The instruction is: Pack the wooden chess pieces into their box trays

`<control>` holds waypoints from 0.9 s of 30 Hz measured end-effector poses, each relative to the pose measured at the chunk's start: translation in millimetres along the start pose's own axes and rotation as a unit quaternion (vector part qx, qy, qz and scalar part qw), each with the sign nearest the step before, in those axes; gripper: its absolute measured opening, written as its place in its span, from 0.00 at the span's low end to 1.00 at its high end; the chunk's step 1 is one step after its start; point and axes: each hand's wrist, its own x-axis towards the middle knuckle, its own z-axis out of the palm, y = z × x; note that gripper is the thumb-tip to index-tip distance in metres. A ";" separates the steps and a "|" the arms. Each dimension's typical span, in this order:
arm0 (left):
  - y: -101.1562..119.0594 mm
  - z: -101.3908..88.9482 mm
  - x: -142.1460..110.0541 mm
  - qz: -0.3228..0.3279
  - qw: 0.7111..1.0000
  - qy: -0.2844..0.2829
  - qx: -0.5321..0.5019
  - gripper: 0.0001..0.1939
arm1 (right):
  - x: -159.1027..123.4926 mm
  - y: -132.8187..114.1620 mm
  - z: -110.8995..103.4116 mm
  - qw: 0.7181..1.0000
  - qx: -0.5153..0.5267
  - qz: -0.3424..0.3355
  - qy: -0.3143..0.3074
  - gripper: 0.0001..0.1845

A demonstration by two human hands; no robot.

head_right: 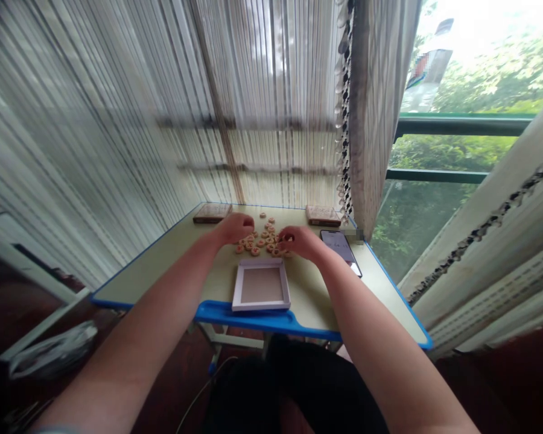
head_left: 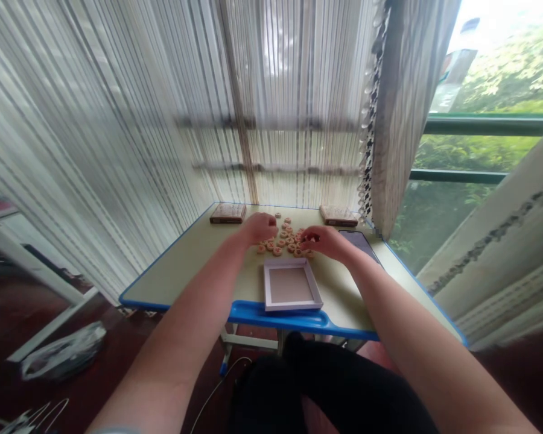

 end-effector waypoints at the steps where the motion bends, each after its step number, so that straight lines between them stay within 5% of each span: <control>1: 6.0 -0.6 -3.8 0.008 0.998 -0.064 -0.012 0.09 | 1.4 2.4 -1.3 1.000 -0.006 -0.003 0.024 0.13; 4: 19.0 0.5 -13.8 0.042 0.981 -0.182 -0.047 0.14 | 3.9 5.8 -2.6 0.996 -0.008 0.004 0.084 0.16; 8: 29.9 2.9 -20.4 0.069 0.984 -0.152 -0.064 0.23 | 1.4 1.1 4.7 0.997 -0.035 -0.012 0.075 0.14; 13: 38.8 5.0 -24.5 0.080 0.970 -0.222 -0.066 0.26 | -5.8 -9.3 10.4 0.997 -0.005 -0.003 0.072 0.14; 18: 28.0 1.8 -25.3 0.083 0.967 -0.236 -0.050 0.20 | -10.8 -19.3 2.1 0.999 0.041 -0.014 -0.015 0.17; 22: 16.3 -2.8 -24.1 0.064 0.971 -0.227 -0.033 0.18 | -13.9 -27.6 7.8 0.986 0.010 -0.115 -0.124 0.13; 27: 15.0 -3.6 -24.3 0.072 0.965 -0.248 -0.045 0.17 | -16.4 -32.2 17.8 0.977 -0.075 -0.160 -0.117 0.12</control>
